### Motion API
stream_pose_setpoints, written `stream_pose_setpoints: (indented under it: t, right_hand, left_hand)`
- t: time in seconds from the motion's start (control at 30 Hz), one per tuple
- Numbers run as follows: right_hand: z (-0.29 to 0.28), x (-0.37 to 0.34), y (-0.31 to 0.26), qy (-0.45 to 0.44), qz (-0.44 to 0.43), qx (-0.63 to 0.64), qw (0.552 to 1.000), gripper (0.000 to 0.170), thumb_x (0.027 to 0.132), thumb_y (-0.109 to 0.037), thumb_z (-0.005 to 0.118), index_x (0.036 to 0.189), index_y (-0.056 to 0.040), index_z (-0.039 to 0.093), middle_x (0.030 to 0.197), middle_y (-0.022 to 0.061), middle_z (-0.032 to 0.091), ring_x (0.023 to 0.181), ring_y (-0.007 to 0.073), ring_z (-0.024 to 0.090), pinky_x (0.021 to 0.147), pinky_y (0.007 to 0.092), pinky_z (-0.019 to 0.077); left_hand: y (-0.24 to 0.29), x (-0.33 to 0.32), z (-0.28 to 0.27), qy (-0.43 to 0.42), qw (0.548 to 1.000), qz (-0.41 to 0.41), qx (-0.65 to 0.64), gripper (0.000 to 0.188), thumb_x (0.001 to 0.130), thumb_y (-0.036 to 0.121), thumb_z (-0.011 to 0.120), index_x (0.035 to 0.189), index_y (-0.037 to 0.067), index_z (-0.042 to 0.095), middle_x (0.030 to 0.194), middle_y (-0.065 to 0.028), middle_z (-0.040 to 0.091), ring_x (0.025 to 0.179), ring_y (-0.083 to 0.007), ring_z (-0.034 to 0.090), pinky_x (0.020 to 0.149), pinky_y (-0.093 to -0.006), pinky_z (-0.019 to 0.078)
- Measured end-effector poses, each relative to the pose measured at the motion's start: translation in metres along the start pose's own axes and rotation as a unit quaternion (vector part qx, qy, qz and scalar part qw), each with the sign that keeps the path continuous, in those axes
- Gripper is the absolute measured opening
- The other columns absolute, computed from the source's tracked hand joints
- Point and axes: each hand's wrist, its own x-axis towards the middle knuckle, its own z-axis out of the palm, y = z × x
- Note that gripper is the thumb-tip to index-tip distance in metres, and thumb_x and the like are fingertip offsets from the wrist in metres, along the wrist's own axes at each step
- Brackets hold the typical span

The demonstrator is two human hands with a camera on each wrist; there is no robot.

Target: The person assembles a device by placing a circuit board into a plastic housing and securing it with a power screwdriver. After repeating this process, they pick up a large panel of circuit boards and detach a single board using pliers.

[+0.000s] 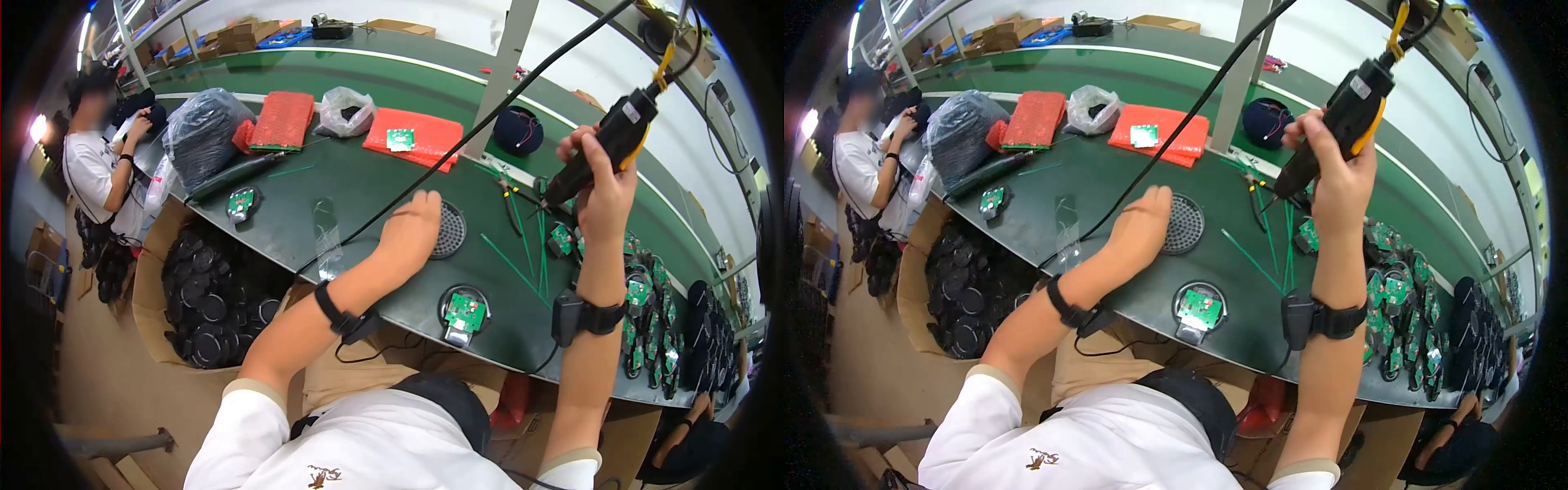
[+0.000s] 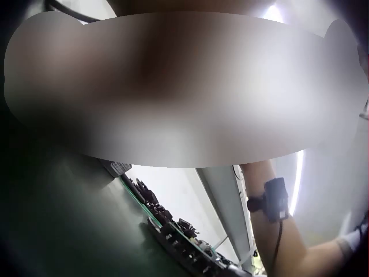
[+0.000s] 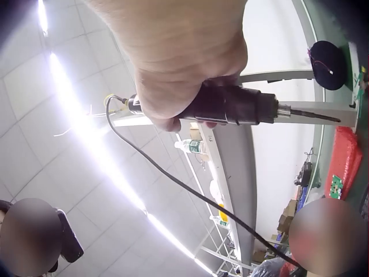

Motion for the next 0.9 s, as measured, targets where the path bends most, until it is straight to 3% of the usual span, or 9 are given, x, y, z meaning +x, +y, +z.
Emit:
stream_pose_setpoints:
  t: [0.07,0.17,0.23,0.4,0.5,0.67,0.77,0.87,0.9]
  right_hand:
    - [0.004,-0.001,-0.008,-0.019,0.006,0.018,1.000,0.042,0.095,-0.001,0.067,0.133,0.0054,0.050,0.100,0.0159,0.071,0.070,0.0195,0.066,0.067,0.0323,0.0531]
    - [0.008,-0.006,-0.024,-0.070,0.018,0.080,0.994,0.045,0.105,-0.012,0.063,0.142,0.0028,0.043,0.095,0.0130,0.065,0.071,0.0172,0.060,0.067,0.0319,0.0505]
    - [0.016,-0.016,-0.027,-0.071,0.021,0.106,0.992,0.042,0.110,-0.022,0.059,0.140,0.0027,0.045,0.090,0.0098,0.061,0.074,0.0173,0.061,0.069,0.0317,0.0524]
    - [0.022,-0.037,-0.033,-0.042,0.065,0.040,0.996,0.033,0.111,-0.022,0.054,0.132,0.0027,0.053,0.090,0.0079,0.060,0.080,0.0178,0.061,0.075,0.0337,0.0531]
    - [0.009,-0.045,-0.030,-0.178,0.088,0.235,0.952,0.050,0.109,-0.035,0.052,0.140,0.0045,0.047,0.100,0.0102,0.060,0.092,0.0221,0.061,0.083,0.0413,0.0574]
    - [0.022,-0.055,-0.038,-0.174,0.135,0.276,0.936,0.053,0.103,-0.036,0.061,0.138,0.0028,0.048,0.103,0.0076,0.055,0.093,0.0214,0.062,0.092,0.0444,0.0621]
    - [0.013,-0.048,-0.036,-0.223,0.129,0.169,0.951,0.056,0.088,-0.035,0.084,0.122,-0.0022,0.053,0.092,0.0025,0.050,0.074,0.0145,0.062,0.075,0.0339,0.0645]
    - [0.007,-0.050,-0.034,-0.228,0.138,0.146,0.953,0.052,0.091,-0.033,0.082,0.123,-0.0034,0.053,0.088,0.0014,0.051,0.069,0.0113,0.060,0.075,0.0331,0.0630]
    - [0.016,-0.056,-0.026,-0.208,0.092,0.135,0.964,0.045,0.095,-0.032,0.078,0.120,-0.0051,0.053,0.079,-0.0004,0.051,0.062,0.0092,0.055,0.065,0.0295,0.0568]
  left_hand:
    - [0.011,-0.005,-0.009,0.021,0.997,0.017,-0.071,0.013,0.088,-0.002,0.066,0.100,-0.001,0.060,0.099,-0.0209,0.068,0.089,-0.0347,0.073,0.074,-0.0445,0.0598]
    - [0.026,-0.014,-0.026,0.027,0.962,0.051,-0.267,0.011,0.092,-0.003,0.067,0.102,-0.001,0.064,0.095,-0.0175,0.073,0.086,-0.0274,0.076,0.071,-0.0381,0.0602]
    - [0.037,-0.025,-0.053,-0.193,0.851,-0.112,-0.475,0.011,0.095,-0.001,0.069,0.106,-0.001,0.067,0.094,-0.0125,0.075,0.086,-0.0202,0.076,0.073,-0.0321,0.0602]
    - [0.040,-0.043,-0.050,-0.176,0.811,-0.109,-0.547,0.007,0.098,0.000,0.068,0.104,-0.003,0.069,0.093,-0.0077,0.074,0.086,-0.0152,0.075,0.076,-0.0290,0.0599]
    - [0.039,-0.051,-0.045,-0.155,0.817,-0.094,-0.548,0.006,0.098,0.000,0.069,0.103,-0.003,0.069,0.092,-0.0073,0.074,0.087,-0.0145,0.074,0.078,-0.0289,0.0597]
    - [0.038,-0.057,-0.046,-0.174,0.828,-0.107,-0.523,0.008,0.096,0.000,0.071,0.103,-0.003,0.068,0.095,-0.0072,0.074,0.090,-0.0136,0.073,0.082,-0.0288,0.0595]
    - [0.038,-0.059,-0.043,-0.168,0.800,-0.131,-0.560,0.008,0.095,-0.001,0.071,0.102,-0.004,0.069,0.095,-0.0074,0.074,0.091,-0.0140,0.073,0.083,-0.0294,0.0598]
    - [0.039,-0.059,-0.045,-0.167,0.790,-0.140,-0.573,0.009,0.093,-0.003,0.072,0.102,-0.004,0.070,0.095,-0.0077,0.075,0.091,-0.0140,0.073,0.084,-0.0296,0.0600]
    - [0.040,-0.058,-0.045,-0.168,0.786,-0.140,-0.579,0.009,0.093,-0.004,0.072,0.102,-0.004,0.070,0.095,-0.0082,0.075,0.091,-0.0141,0.073,0.084,-0.0297,0.0601]
